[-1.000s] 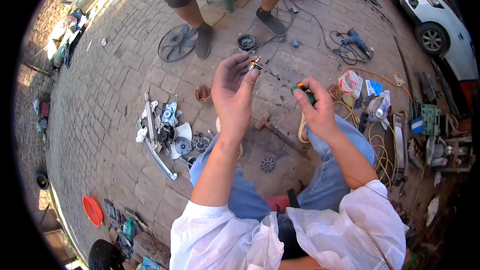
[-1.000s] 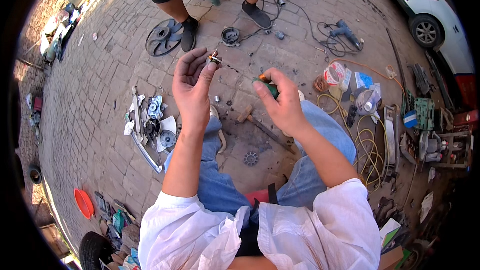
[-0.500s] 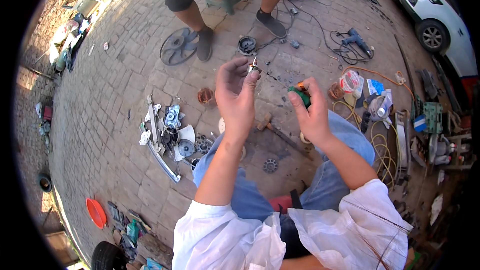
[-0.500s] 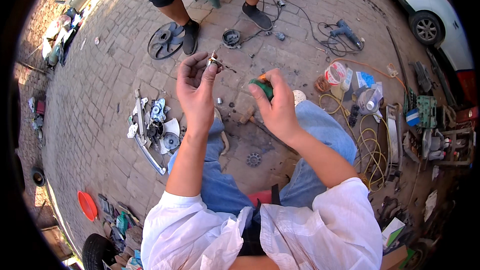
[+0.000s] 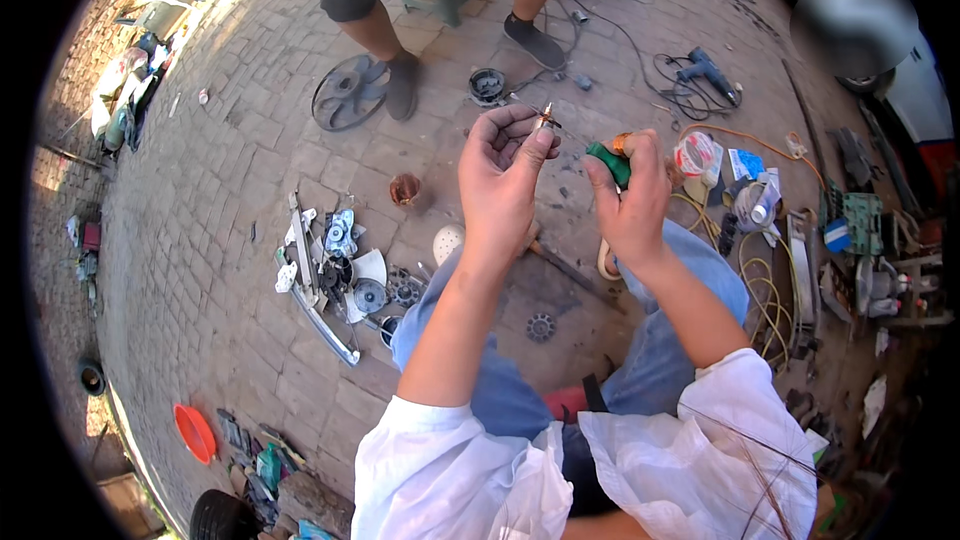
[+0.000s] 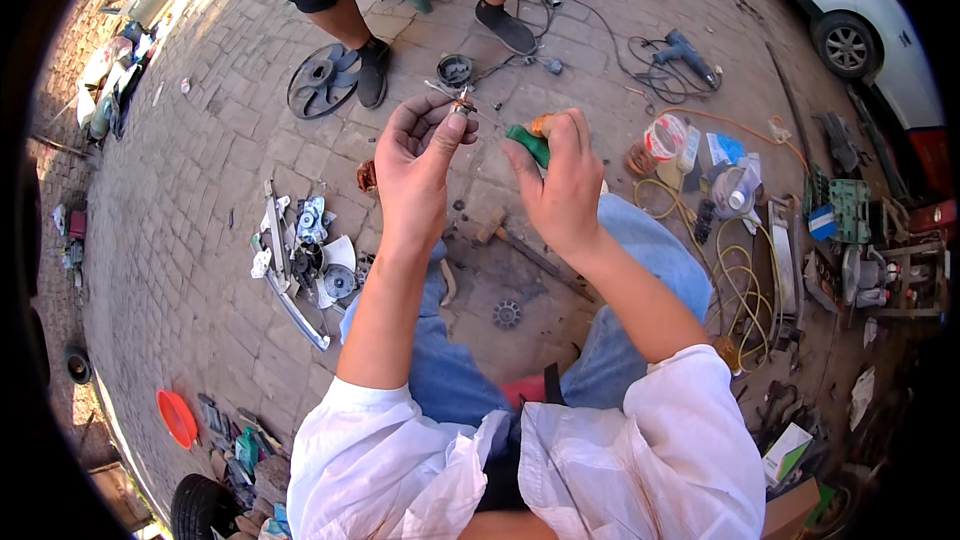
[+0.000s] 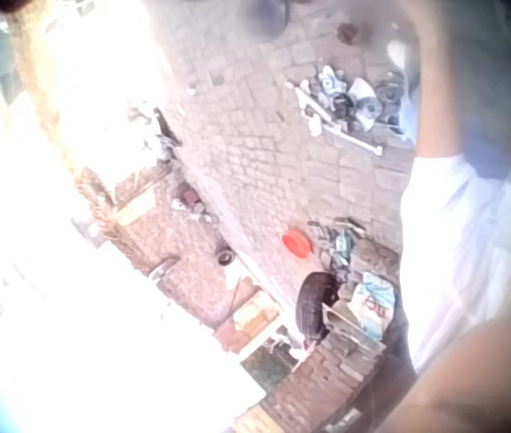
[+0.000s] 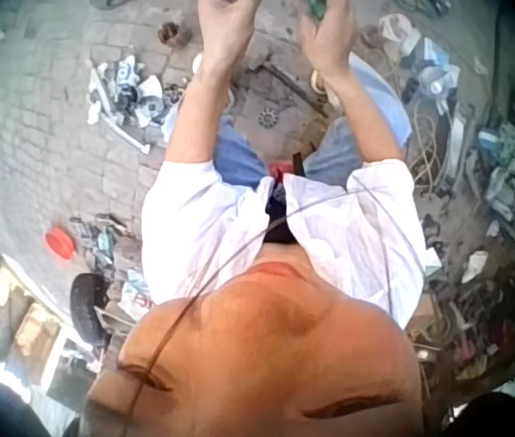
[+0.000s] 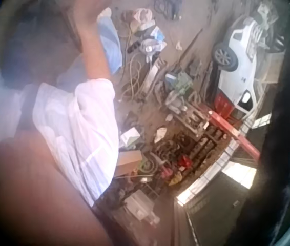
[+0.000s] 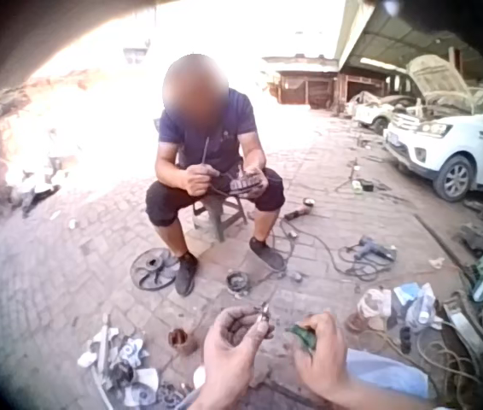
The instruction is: The person sits on a paved outdoor surface and works on a small mechanical component, likely a spark plug. They use a screwdriver to adjust internal parts and repeatedly wrap an orange insulating material around the component's base.
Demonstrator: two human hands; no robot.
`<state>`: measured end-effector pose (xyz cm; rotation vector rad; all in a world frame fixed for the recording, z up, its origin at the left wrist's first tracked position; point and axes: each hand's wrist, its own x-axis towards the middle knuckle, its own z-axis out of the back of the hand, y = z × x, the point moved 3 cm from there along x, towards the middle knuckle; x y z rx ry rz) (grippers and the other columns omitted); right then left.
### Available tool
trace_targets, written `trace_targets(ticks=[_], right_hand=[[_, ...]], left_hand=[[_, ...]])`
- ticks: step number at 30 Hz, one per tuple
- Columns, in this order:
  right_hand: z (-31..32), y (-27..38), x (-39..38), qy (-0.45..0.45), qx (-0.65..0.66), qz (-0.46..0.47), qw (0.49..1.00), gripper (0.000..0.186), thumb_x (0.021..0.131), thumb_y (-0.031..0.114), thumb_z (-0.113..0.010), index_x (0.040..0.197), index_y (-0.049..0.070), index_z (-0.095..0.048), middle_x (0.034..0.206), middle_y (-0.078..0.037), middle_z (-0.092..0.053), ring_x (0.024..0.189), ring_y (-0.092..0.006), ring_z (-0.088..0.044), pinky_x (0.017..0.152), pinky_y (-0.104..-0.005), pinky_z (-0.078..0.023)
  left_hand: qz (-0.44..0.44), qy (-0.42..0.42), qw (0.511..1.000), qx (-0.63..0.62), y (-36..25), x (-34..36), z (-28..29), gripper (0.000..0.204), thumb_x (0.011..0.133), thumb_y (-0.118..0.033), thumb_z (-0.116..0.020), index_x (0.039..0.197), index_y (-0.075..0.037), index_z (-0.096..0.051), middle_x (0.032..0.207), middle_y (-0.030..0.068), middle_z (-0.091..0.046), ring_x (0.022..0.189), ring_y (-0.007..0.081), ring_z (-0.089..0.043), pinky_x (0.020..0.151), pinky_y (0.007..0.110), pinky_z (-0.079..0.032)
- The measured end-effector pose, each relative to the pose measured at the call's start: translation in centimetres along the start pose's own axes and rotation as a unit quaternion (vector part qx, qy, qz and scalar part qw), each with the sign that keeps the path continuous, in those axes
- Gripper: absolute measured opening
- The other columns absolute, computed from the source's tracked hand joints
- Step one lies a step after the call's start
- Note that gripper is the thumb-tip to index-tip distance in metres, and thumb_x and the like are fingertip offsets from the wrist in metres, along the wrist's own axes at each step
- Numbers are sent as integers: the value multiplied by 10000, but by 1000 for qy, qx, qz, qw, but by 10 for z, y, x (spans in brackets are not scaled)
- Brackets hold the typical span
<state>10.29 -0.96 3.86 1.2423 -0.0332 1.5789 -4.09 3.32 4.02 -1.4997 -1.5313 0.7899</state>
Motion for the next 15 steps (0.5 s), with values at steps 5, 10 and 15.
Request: trace_targets(ticks=[5, 10, 15], right_hand=[[2, -3, 14, -17, 22, -53, 998, 324, 862, 238, -686, 920, 3, -470, 825, -142, -496, 708, -316, -516, 628, -385, -429], [11, -21, 20, 67, 224, -213, 949, 286, 923, 287, -625, 918, 27, -506, 758, -58, -499, 580, -135, -455, 517, -271, -356], [17, -24, 19, 157, 528, -425, 718, 302, 967, 332, -554, 943, 32, -552, 728, 7, -480, 501, -13, -324, 429, -181, -223]], left_hand=[[3, 52, 998, 43, 7, 2, -26, 258, 879, -14, -630, 1097, 56, -512, 962, 88, -614, 859, 109, -592, 760, 239, -506], [-11, 74, 995, 59, 4, 7, -33, 272, 878, -24, -639, 1109, 53, -517, 996, 91, -612, 880, 120, -585, 791, 254, -494], [-74, 125, 982, 124, 5, 7, -35, 309, 865, 21, -629, 1155, 38, -525, 1035, 85, -606, 920, 122, -588, 821, 269, -495]])
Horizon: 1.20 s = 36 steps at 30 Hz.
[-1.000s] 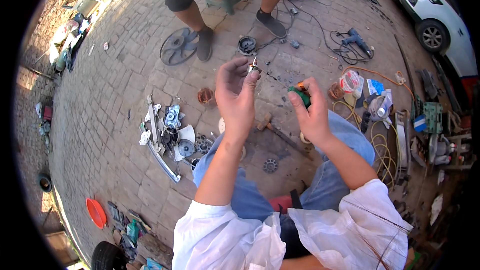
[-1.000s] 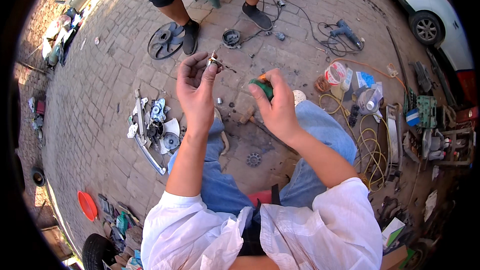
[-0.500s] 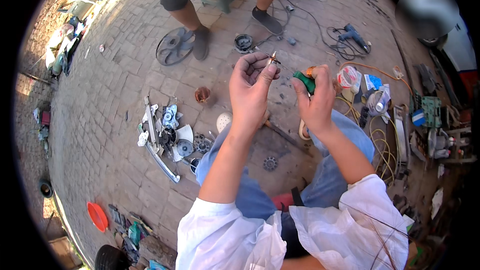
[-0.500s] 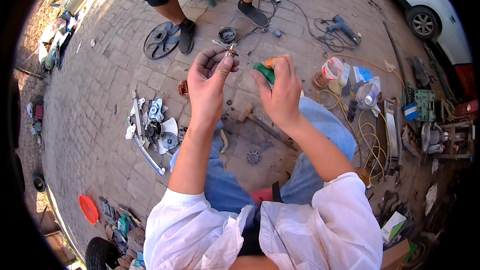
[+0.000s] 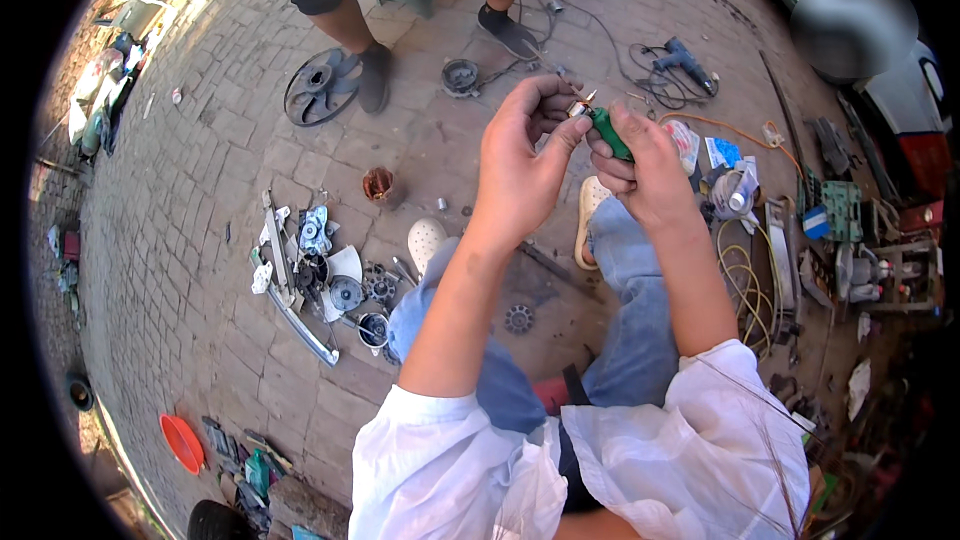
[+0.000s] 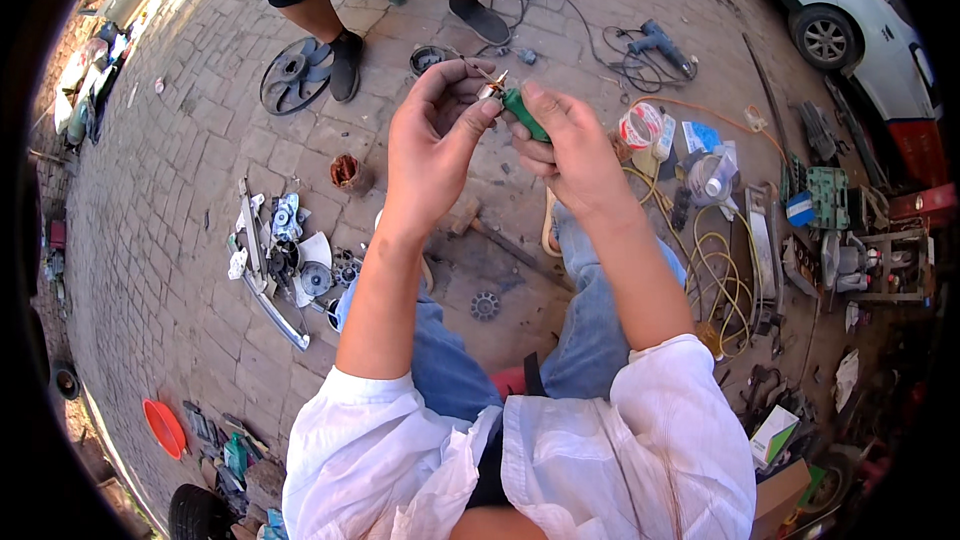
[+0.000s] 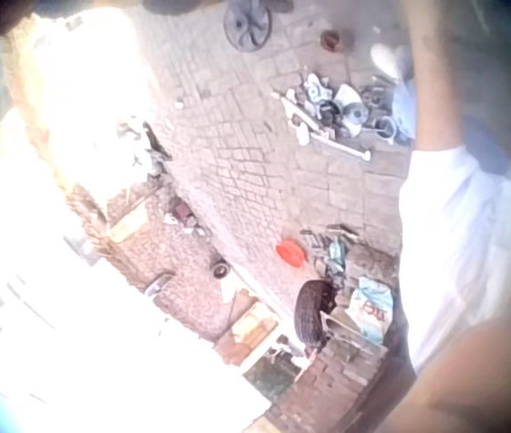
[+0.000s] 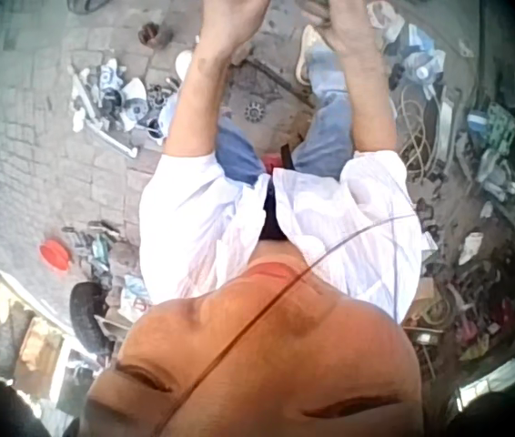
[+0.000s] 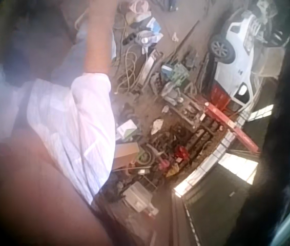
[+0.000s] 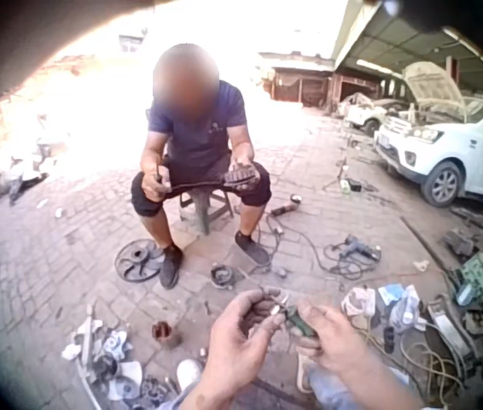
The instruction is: The person sits on a paved outdoor surface and works on a small mechanical component, likely a spark plug. They use a screwdriver to adjust internal parts and repeatedly wrap an orange insulating material around the component's base.
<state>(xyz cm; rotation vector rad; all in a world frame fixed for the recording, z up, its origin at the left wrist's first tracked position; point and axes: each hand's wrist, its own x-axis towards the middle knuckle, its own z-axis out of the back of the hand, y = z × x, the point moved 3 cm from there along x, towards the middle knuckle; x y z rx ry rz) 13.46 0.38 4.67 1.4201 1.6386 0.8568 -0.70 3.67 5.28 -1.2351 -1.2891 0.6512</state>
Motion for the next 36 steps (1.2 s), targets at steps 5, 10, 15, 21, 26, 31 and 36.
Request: trace_targets(ticks=[5, 10, 15, 21, 26, 31, 36], right_hand=[[23, 32, -2, -85, 4, 36, 996, 354, 965, 362, -547, 942, 10, -568, 711, 13, -476, 490, -16, -309, 416, -177, -208], [60, 50, -1, -199, -195, 191, 941, 385, 929, 367, -601, 865, -13, -601, 693, -8, -538, 540, -69, -420, 463, -232, -330], [34, 0, 10, -79, -561, 107, 817, 418, 829, 371, -705, 894, -38, -643, 750, -95, -626, 699, -207, -594, 688, -323, -490], [21, -9, 9, -25, -328, 130, 935, 323, 829, 252, -732, 969, -27, -650, 860, -84, -669, 837, -152, -637, 752, -277, -502], [6, -10, 9, -18, -187, 143, 972, 188, 856, 136, -710, 952, -6, -634, 879, -19, -645, 828, -69, -584, 721, -225, -479], [5, -16, 13, -46, -151, 149, 976, 142, 861, 119, -701, 884, 8, -614, 830, 10, -615, 773, -46, -551, 684, -211, -458], [3, -21, 15, -43, -182, 152, 971, 129, 866, 121, -691, 865, 18, -613, 804, 15, -610, 760, -39, -547, 673, -199, -448]], left_hand=[[-46, 36, 944, 325, 2, -5, 10, 401, 847, 77, -606, 1235, 6, -531, 1062, 74, -607, 970, 126, -589, 864, 271, -490], [79, -2, 995, 65, 9, -11, 31, 446, 890, 47, -565, 1326, 6, -481, 1067, 82, -618, 973, 131, -583, 880, 285, -492], [60, -31, 997, -21, 9, -13, 36, 452, 878, 41, -595, 1313, 39, -472, 1102, 106, -620, 1008, 149, -588, 889, 282, -486], [9, -1, 997, 74, 6, -14, 28, 413, 848, 61, -624, 1247, 41, -521, 1120, 112, -627, 1041, 165, -597, 905, 289, -477], [-16, 11, 984, 179, 6, -18, 17, 352, 812, 58, -661, 1156, 16, -599, 1084, 83, -641, 986, 142, -600, 885, 275, -475], [-27, -3, 987, 157, 10, -17, 19, 309, 794, 50, -679, 1098, 7, -635, 1042, 58, -656, 939, 133, -593, 848, 269, -468], [-122, -34, 954, 271, 0, -17, 21, 328, 782, 57, -677, 1101, -8, -636, 978, 59, -651, 899, 136, -594, 834, 272, -460]])
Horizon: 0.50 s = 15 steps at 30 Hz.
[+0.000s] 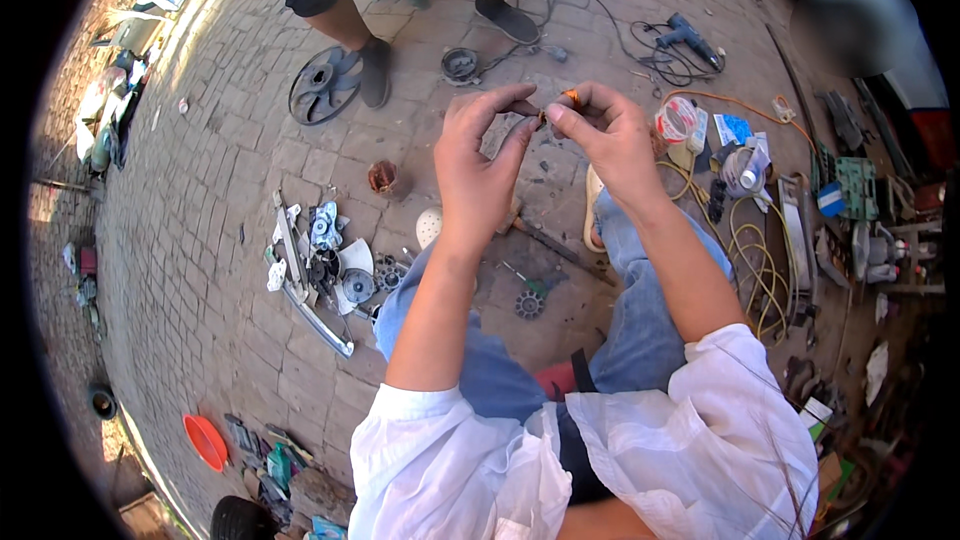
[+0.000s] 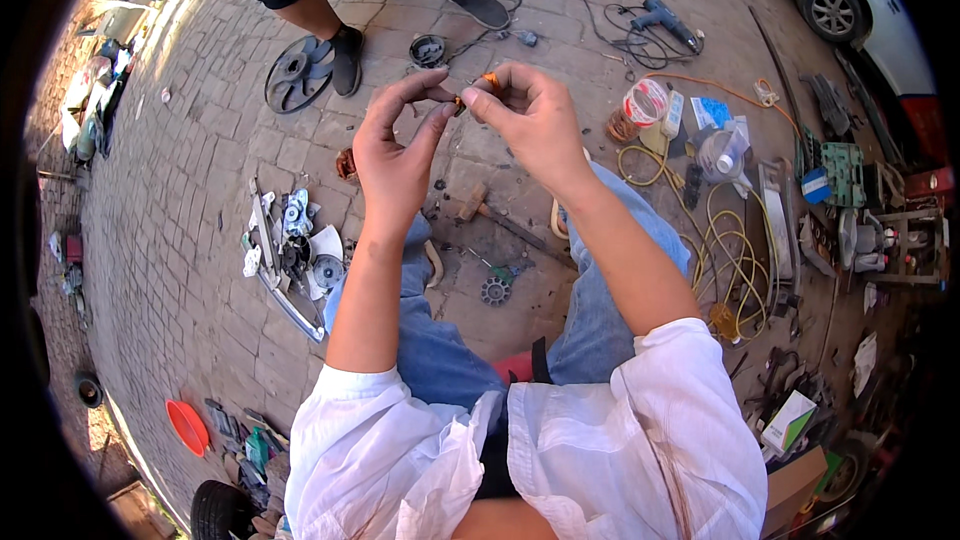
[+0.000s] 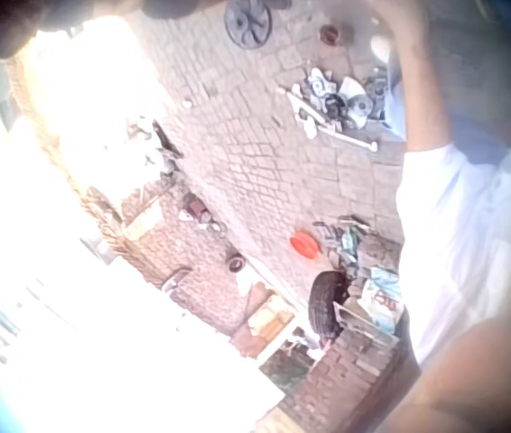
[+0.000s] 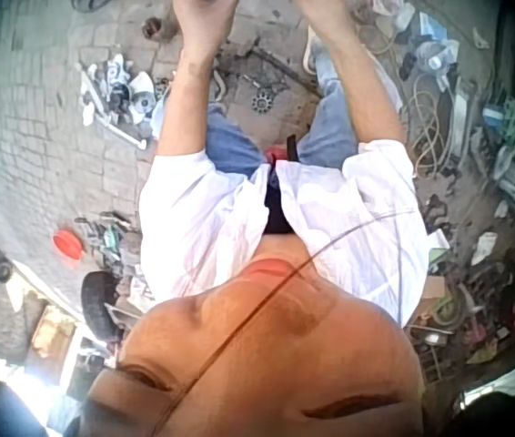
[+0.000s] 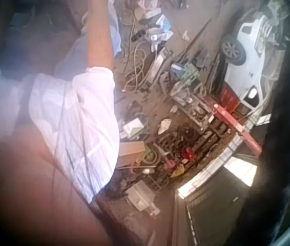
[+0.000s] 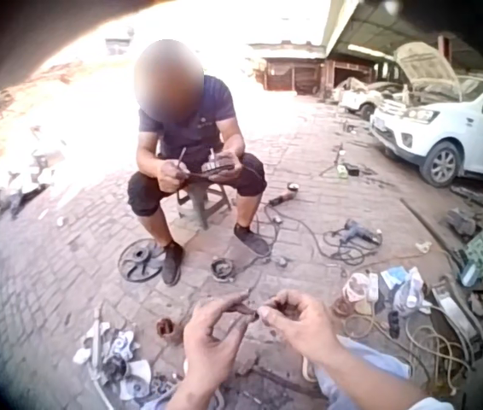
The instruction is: The person sits on a paved outdoor surface and works on a small mechanical component, likely a spark plug. They use a screwdriver to adjust internal parts and repeatedly wrap an orange insulating material around the component's base.
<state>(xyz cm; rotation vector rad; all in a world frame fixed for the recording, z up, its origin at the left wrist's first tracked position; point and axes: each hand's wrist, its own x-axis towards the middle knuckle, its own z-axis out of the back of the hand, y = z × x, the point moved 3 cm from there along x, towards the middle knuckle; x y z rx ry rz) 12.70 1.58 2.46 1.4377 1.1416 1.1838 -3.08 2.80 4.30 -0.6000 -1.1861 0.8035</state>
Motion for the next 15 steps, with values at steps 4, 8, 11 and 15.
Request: trace_targets(ticks=[4, 8, 11, 15], right_hand=[[-1, -2, 0, -14, -21, -37, 999, 133, 869, 145, -684, 861, 30, -617, 793, 2, -617, 735, -46, -551, 662, -203, -446], [2, -5, 3, -65, 110, -58, 990, 141, 864, 163, -685, 865, 39, -619, 784, -6, -620, 701, -63, -551, 642, -215, -441], [3, -10, 4, -99, 141, -68, 983, 134, 858, 158, -689, 860, 46, -616, 774, -2, -614, 690, -70, -546, 633, -224, -439], [2, -14, 5, -134, 61, -30, 989, 124, 853, 133, -689, 839, 44, -604, 767, -2, -612, 691, -63, -541, 631, -224, -442]], left_hand=[[26, -30, 999, -16, 1, -1, 0, 329, 787, 59, -670, 1104, -7, -612, 922, 58, -642, 857, 123, -589, 809, 259, -457], [73, -30, 997, -23, 8, -3, 0, 311, 786, 56, -673, 1081, 3, -589, 892, 53, -634, 828, 110, -582, 784, 249, -456], [90, -5, 995, -36, 2, -3, -2, 287, 790, 53, -676, 1058, 6, -585, 882, 47, -626, 816, 104, -579, 767, 243, -460], [103, 12, 991, -79, 4, -8, -9, 256, 799, 53, -675, 1032, 5, -579, 917, 40, -611, 812, 100, -575, 756, 235, -464]])
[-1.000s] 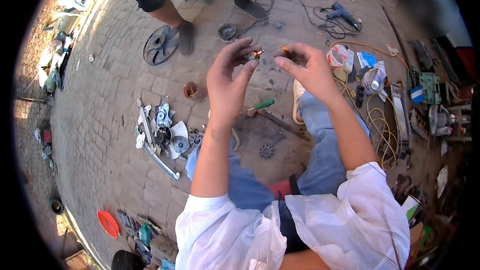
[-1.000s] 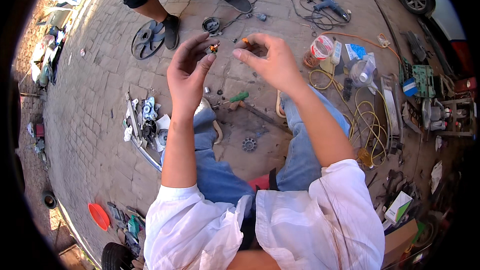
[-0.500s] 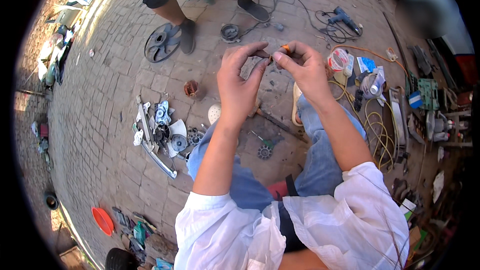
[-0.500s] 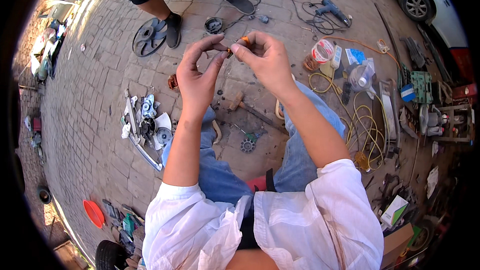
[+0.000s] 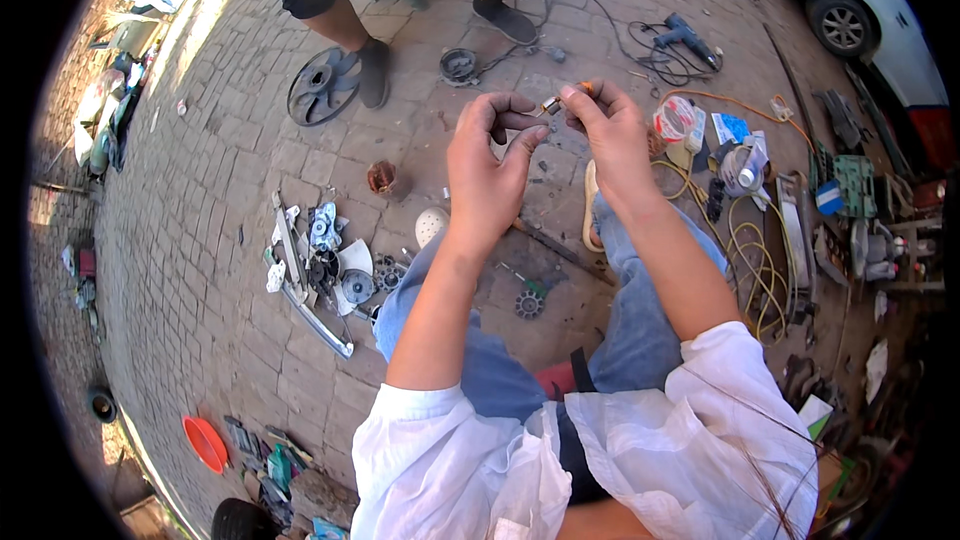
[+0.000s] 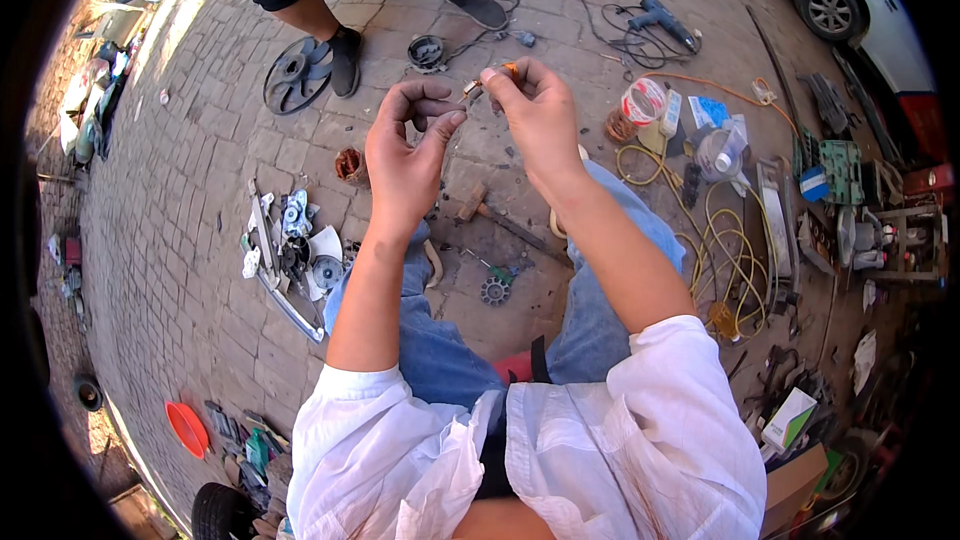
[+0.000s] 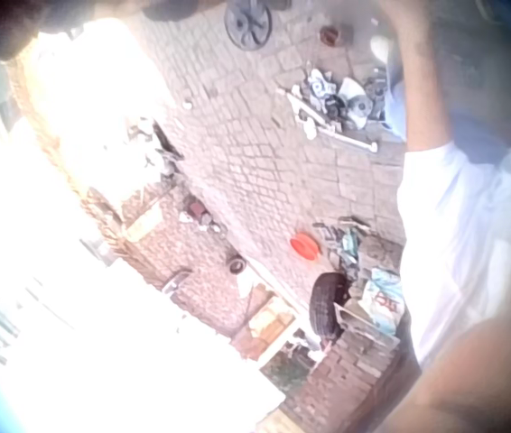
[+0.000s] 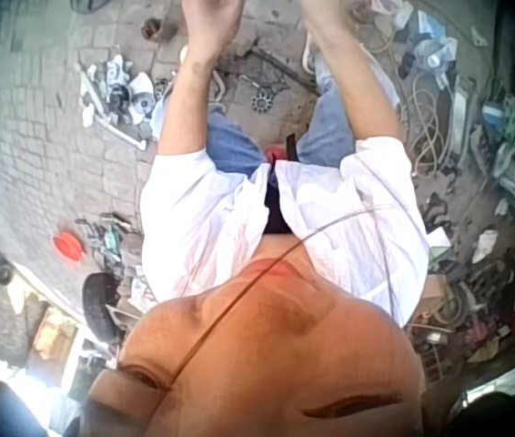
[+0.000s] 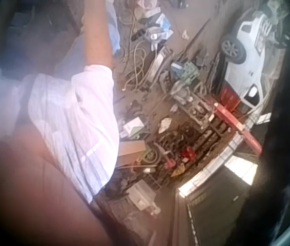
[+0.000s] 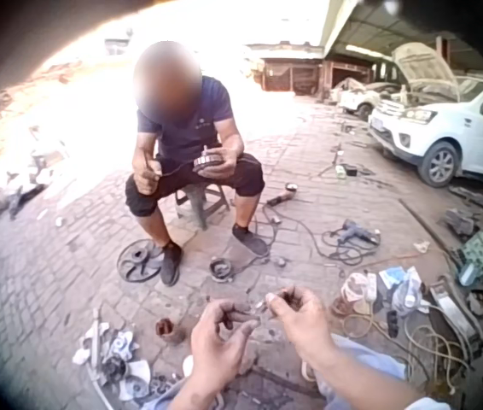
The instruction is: The person sits on a paved outdoor surface and works on a small mechanical component, likely a spark plug. They use a screwdriver to adjust internal parts and repeatedly wrap an orange insulating material around the component's base.
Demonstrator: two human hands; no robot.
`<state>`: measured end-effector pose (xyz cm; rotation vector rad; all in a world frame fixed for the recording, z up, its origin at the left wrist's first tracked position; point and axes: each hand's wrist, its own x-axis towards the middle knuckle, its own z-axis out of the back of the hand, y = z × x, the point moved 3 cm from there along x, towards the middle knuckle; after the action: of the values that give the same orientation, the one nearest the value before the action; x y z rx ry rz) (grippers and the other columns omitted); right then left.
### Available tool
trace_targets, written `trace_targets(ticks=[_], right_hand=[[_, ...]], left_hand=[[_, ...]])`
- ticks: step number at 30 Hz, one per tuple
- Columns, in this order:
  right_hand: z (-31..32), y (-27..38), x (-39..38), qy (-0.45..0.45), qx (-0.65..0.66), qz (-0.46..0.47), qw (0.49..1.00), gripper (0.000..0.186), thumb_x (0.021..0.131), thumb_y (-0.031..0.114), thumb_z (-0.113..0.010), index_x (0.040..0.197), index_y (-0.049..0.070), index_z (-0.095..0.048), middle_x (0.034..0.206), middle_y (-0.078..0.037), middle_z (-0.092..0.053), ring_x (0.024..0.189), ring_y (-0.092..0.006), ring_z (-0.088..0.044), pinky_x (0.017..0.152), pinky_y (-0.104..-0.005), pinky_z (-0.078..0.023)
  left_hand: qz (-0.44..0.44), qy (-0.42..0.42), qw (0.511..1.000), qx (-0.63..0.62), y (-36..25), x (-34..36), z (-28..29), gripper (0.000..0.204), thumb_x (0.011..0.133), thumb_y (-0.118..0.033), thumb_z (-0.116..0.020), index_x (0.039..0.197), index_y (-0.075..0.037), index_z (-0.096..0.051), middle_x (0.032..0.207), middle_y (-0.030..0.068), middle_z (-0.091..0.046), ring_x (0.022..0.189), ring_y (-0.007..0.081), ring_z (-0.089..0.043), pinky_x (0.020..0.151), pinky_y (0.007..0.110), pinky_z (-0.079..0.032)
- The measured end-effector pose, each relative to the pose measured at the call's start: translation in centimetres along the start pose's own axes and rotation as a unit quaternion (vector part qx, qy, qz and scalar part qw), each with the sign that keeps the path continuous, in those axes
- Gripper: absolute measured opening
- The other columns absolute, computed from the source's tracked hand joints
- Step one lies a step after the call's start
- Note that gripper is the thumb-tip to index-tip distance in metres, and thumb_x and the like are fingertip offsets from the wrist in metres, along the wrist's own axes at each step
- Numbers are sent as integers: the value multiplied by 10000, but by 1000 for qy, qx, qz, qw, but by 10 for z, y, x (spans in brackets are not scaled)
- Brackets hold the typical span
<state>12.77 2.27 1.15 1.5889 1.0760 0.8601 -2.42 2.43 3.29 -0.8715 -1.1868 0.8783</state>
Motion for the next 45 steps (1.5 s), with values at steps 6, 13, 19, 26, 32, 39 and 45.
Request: trace_targets(ticks=[6, 13, 19, 26, 32, 39, 45], right_hand=[[-7, 15, -6, 36, -193, 83, 977, 150, 848, 116, -683, 802, 6, -592, 760, -21, -633, 712, -61, -579, 651, -218, -465], [-20, 5, -13, 114, 98, -154, 977, 170, 915, 147, -624, 1003, 5, -596, 945, -59, -641, 847, -112, -618, 738, -269, -525], [-23, 0, -11, 213, 91, -88, 969, 256, 899, 131, -650, 1093, -11, -560, 1043, -82, -619, 915, -122, -610, 783, -266, -519], [-21, 10, -11, 189, -8, -18, 982, 356, 785, 99, -774, 1033, -8, -543, 959, -35, -588, 863, -85, -580, 773, -234, -501], [-14, 12, -9, 195, -58, -26, 979, 363, 763, 108, -794, 1016, 2, -557, 938, -18, -584, 834, -78, -574, 760, -231, -497], [-18, 16, -10, 257, 93, -86, 958, 217, 895, 137, -652, 1067, 17, -599, 1014, -33, -644, 867, -91, -594, 781, -246, -499], [-9, 2, 1, 147, 223, -141, 953, 213, 941, 156, -588, 1089, 4, -608, 1033, -50, -651, 907, -116, -604, 800, -250, -506]], left_hand=[[48, 34, 992, -111, 0, -1, -1, 239, 818, 56, -669, 1028, 19, -561, 949, 43, -602, 829, 107, -590, 770, 242, -486], [82, -11, 967, -243, 11, 2, 7, 215, 859, 33, -642, 1052, 33, -547, 957, 95, -657, 897, 131, -627, 806, 246, -509], [70, -56, 970, -224, 13, 8, 11, 178, 871, 30, -625, 1026, 28, -537, 944, 90, -657, 848, 121, -625, 754, 242, -517], [33, -87, 981, -168, 6, 5, 12, 167, 869, 42, -621, 1008, 24, -529, 862, 69, -637, 777, 100, -597, 700, 232, -505], [40, -99, 968, -227, 4, 12, 22, 174, 863, 34, -635, 1006, 29, -536, 835, 81, -632, 713, 130, -585, 683, 243, -478], [41, -156, 968, -194, 11, 16, 34, 184, 859, 17, -645, 1000, 18, -528, 860, 71, -616, 710, 122, -568, 660, 245, -467], [41, -136, 963, -228, 10, 13, 29, 191, 870, -9, -646, 1018, 8, -526, 875, 64, -606, 711, 128, -571, 691, 261, -476]])
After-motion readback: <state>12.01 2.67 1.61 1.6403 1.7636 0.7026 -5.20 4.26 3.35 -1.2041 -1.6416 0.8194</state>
